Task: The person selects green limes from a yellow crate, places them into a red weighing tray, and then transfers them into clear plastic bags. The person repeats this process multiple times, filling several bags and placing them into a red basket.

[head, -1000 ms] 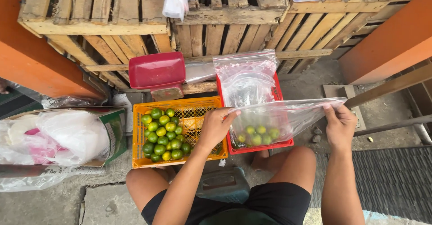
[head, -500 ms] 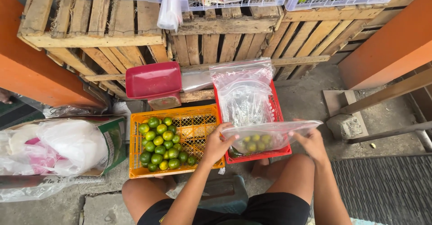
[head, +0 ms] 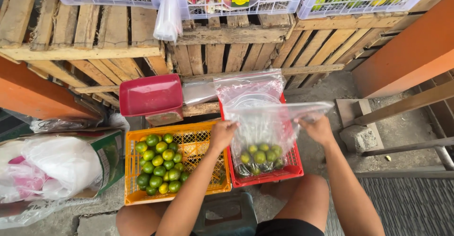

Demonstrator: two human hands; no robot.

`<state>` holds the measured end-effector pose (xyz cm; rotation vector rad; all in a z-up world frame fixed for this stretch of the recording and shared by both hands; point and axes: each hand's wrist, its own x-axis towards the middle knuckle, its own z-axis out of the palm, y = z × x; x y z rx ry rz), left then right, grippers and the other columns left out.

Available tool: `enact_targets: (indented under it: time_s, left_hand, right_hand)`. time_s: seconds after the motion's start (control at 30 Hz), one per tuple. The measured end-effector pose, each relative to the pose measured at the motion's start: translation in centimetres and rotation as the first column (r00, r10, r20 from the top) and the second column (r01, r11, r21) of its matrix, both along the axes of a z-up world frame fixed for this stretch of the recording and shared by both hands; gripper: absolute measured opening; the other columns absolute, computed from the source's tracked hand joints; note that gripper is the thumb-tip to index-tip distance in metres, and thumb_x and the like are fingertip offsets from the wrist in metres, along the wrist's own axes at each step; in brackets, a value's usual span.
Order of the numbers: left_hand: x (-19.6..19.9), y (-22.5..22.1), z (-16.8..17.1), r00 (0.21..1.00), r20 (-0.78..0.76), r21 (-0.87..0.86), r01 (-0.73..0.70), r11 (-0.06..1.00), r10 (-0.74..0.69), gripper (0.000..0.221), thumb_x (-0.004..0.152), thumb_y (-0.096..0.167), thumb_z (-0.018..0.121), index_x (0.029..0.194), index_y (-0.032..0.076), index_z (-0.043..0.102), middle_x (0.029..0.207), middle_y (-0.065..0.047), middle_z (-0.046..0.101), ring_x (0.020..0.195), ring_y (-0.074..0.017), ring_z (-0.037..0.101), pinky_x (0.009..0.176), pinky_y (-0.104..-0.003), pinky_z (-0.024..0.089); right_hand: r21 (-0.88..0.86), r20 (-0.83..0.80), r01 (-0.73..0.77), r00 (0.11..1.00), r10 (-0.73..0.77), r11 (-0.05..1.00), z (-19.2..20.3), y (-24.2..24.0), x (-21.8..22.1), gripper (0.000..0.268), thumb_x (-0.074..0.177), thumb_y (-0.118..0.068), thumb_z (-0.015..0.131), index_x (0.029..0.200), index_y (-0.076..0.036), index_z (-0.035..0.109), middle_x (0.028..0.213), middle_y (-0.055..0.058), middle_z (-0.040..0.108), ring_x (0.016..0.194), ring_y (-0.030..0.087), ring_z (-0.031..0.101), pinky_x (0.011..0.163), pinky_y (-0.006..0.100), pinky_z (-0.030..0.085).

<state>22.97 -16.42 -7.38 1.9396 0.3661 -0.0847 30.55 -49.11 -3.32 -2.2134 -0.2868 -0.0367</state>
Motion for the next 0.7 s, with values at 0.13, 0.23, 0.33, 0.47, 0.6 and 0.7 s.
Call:
enact_targets:
  time_s: [0.13, 0.23, 0.33, 0.47, 0.6, 0.7]
  left_hand:
    - [5.6, 1.5, 3.1, 0.995, -0.027, -0.015, -0.096, 0.995, 0.095, 0.024, 0.090, 0.038, 0.070, 0.095, 0.018, 0.083, 0.069, -0.006, 0.075, 0.080, -0.0234, 0.075, 0.073, -0.034, 0.057]
    - [11.4, 2.5, -0.3, 0.975, -0.004, -0.035, -0.221, 0.975, 0.221, 0.025, 0.086, 0.046, 0.072, 0.095, 0.025, 0.083, 0.071, -0.003, 0.075, 0.083, -0.0212, 0.076, 0.075, -0.033, 0.057]
    - [15.2, 2.8, -3.3, 0.929, 0.093, -0.073, -0.352, 0.933, 0.357, 0.030, 0.090, 0.041, 0.072, 0.103, 0.016, 0.081, 0.081, -0.011, 0.078, 0.095, -0.0324, 0.075, 0.084, -0.041, 0.057]
    - [14.7, 0.5, 0.3, 0.838, 0.274, -0.157, -0.445, 0.882, 0.472, 0.030, 0.091, 0.019, 0.068, 0.118, 0.006, 0.066, 0.106, -0.019, 0.068, 0.110, -0.0374, 0.066, 0.096, -0.046, 0.055]
    - [8.8, -4.7, -1.5, 0.716, 0.695, 0.164, -0.247, 0.955, 0.066, 0.020, 0.093, -0.001, 0.054, 0.113, -0.002, 0.056, 0.105, -0.018, 0.054, 0.109, -0.0361, 0.057, 0.096, -0.044, 0.050]
    - [2.9, -6.8, -3.1, 0.668, 0.368, 0.777, 0.161, 0.608, -0.647, 0.038, 0.092, 0.013, 0.067, 0.130, 0.010, 0.062, 0.127, -0.017, 0.055, 0.129, -0.0373, 0.055, 0.105, -0.051, 0.049]
  right_hand:
    - [-0.025, 0.036, 0.021, 0.999, -0.020, 0.999, 0.6, 2.8, 6.7, 0.011, 0.087, -0.008, 0.078, 0.097, -0.005, 0.080, 0.094, 0.021, 0.076, 0.098, 0.042, 0.072, 0.087, 0.051, 0.054]
    - [0.053, 0.024, 0.140, 0.990, -0.142, 0.989, 0.1, 5.5, 10.3, 0.011, 0.090, -0.016, 0.079, 0.098, -0.010, 0.080, 0.086, 0.013, 0.075, 0.085, 0.029, 0.074, 0.078, 0.042, 0.056]
    - [0.196, -0.010, 0.245, 0.969, -0.248, 0.950, -4.1, 6.5, 14.1, 0.011, 0.090, -0.020, 0.082, 0.099, -0.013, 0.080, 0.085, 0.010, 0.075, 0.082, 0.018, 0.072, 0.073, 0.037, 0.056]
    - [0.351, -0.102, 0.379, 0.924, -0.368, 0.856, -8.4, 6.6, 16.1, 0.011, 0.091, -0.012, 0.080, 0.101, -0.014, 0.080, 0.084, 0.006, 0.074, 0.078, 0.011, 0.066, 0.066, 0.033, 0.057]
    - [0.393, -0.126, 0.436, 0.897, -0.423, 0.810, -10.9, 6.6, 17.1, 0.006, 0.089, -0.012, 0.081, 0.095, -0.011, 0.079, 0.077, 0.007, 0.071, 0.071, 0.012, 0.065, 0.062, 0.031, 0.057]
    - [0.319, -0.117, 0.464, 0.885, -0.452, 0.826, -10.8, 7.0, 17.8, 0.012, 0.087, -0.018, 0.084, 0.095, -0.012, 0.078, 0.075, 0.007, 0.071, 0.071, 0.013, 0.064, 0.061, 0.036, 0.054]
